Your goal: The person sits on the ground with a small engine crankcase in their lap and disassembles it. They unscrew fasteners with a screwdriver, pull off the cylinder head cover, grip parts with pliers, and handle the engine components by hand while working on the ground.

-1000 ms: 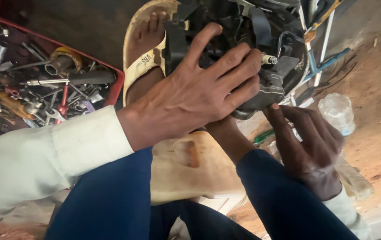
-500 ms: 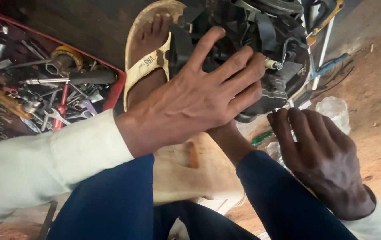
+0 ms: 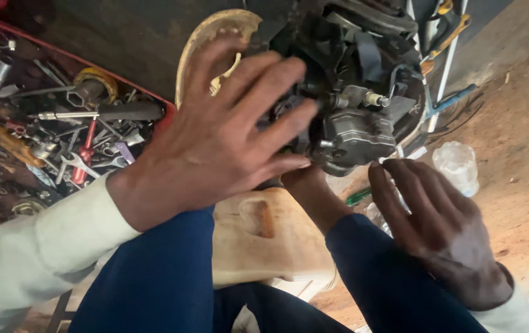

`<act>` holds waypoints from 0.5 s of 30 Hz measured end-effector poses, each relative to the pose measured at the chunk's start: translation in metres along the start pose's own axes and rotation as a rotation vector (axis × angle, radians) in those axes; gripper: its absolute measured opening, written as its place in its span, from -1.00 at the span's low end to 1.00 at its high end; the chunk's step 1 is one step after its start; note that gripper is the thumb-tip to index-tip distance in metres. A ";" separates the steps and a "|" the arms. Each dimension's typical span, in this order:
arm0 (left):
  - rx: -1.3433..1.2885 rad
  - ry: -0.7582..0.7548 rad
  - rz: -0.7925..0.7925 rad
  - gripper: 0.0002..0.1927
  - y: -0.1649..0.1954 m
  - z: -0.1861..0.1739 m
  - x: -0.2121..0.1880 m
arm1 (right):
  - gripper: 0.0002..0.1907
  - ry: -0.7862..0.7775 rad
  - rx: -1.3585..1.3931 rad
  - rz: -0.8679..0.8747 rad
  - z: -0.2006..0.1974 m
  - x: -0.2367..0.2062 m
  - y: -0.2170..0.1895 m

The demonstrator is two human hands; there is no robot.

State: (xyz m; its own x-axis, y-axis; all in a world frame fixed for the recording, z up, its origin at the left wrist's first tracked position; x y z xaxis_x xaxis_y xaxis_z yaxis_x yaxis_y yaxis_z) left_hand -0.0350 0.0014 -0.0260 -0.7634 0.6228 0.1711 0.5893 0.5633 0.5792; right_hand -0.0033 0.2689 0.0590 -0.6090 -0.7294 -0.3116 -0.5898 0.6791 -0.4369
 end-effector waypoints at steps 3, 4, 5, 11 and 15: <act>0.028 -0.002 -0.028 -0.39 -0.003 -0.002 -0.003 | -0.59 -0.029 -0.009 0.052 0.001 -0.002 0.001; 0.026 0.000 -0.036 -0.39 -0.004 -0.003 -0.004 | -0.60 -0.031 -0.018 0.055 0.004 -0.002 0.003; 0.024 0.002 -0.044 -0.39 -0.004 -0.003 -0.004 | -0.62 -0.033 -0.028 0.060 0.007 -0.003 0.004; -0.017 -0.013 -0.054 -0.37 -0.002 -0.003 -0.001 | -0.65 -0.255 -0.067 0.238 0.015 -0.013 0.011; -0.038 -0.017 -0.076 -0.40 -0.002 -0.003 0.002 | -0.58 -0.058 -0.004 0.020 -0.003 -0.006 0.007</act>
State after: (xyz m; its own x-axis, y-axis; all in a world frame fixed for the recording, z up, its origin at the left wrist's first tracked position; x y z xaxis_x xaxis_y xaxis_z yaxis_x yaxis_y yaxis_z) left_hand -0.0386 0.0001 -0.0238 -0.8007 0.5886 0.1117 0.5190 0.5884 0.6199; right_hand -0.0053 0.2788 0.0602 -0.5889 -0.7191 -0.3688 -0.5801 0.6939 -0.4267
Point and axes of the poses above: each hand's wrist, its own x-axis towards the middle knuckle, its own z-axis out of the palm, y = z × x, the point moved 2 cm from there along x, towards the middle knuckle, and after that the axes turned 12 degrees about x, right-handed, at the moved point
